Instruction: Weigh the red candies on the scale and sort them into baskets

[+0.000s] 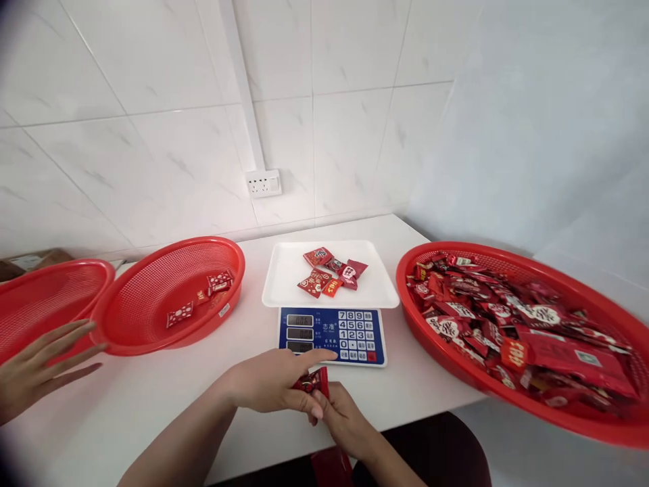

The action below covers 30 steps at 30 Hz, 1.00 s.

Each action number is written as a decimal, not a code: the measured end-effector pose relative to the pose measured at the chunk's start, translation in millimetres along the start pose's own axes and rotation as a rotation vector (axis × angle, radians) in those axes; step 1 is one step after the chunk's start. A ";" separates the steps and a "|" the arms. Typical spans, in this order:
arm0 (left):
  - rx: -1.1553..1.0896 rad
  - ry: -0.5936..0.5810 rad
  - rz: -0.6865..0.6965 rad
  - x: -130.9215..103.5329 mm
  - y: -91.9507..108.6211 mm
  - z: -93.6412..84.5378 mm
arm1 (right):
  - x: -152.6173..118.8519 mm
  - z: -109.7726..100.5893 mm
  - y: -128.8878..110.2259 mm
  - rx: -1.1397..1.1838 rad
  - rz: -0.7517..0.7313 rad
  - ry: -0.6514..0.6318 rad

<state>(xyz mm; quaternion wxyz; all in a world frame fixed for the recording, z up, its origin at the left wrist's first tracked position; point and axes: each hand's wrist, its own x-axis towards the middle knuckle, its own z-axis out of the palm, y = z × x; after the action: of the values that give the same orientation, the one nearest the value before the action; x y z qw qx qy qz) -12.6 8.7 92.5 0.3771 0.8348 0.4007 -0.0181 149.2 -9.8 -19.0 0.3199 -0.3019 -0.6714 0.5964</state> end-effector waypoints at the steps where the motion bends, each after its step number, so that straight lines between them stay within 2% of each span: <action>1: 0.038 0.029 -0.042 -0.7 -3.5 4.3 | 1.4 1.9 2.9 -0.013 0.021 0.004; 3: 0.065 0.099 -0.136 -4.8 -12.5 12.3 | 4.3 5.6 6.6 -0.061 0.045 -0.009; 5: -0.005 0.191 -0.206 -12.8 -23.5 17.0 | 6.5 8.2 7.7 -0.111 0.051 -0.024; 8: -0.119 0.380 -0.302 -30.4 -41.8 17.2 | 7.1 9.6 7.7 -0.161 0.043 -0.037; 11: -0.075 0.554 -0.454 -48.0 -60.0 16.2 | 5.9 9.6 7.9 -0.172 0.046 -0.032; 14: -0.011 0.624 -0.562 -58.6 -79.5 19.8 | 4.8 9.4 7.3 -0.169 0.054 -0.020; 17: 0.115 0.679 -0.589 -63.8 -104.7 20.1 | 4.0 9.0 5.1 -0.180 0.052 -0.015; 19: 0.274 0.770 -0.619 -70.4 -124.6 12.1 | 3.2 8.8 3.9 -0.183 0.054 -0.013; 21: 0.454 0.924 -0.703 -84.6 -145.3 -3.5 | 2.2 8.9 4.1 -0.181 0.052 -0.007; 23: 0.562 1.099 -0.838 -107.5 -165.2 -23.1 | 1.3 9.2 5.4 -0.183 0.050 0.001; 25: 0.550 1.207 -1.009 -134.9 -183.5 -41.4 | 0.8 9.6 7.0 -0.194 0.046 0.010; 27: 0.456 1.242 -1.160 -159.8 -199.7 -54.5 | 0.9 9.7 7.5 -0.206 0.044 0.016; 30: 0.442 1.264 -1.175 -183.3 -218.0 -65.4 | 1.4 9.5 5.5 -0.203 0.049 0.022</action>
<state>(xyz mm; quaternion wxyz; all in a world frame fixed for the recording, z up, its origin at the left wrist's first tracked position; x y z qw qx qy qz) -303.4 16.7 66.1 -0.1541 0.4024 0.8846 0.1785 141.0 -13.9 -25.1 0.2801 -0.3557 -0.7173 0.5296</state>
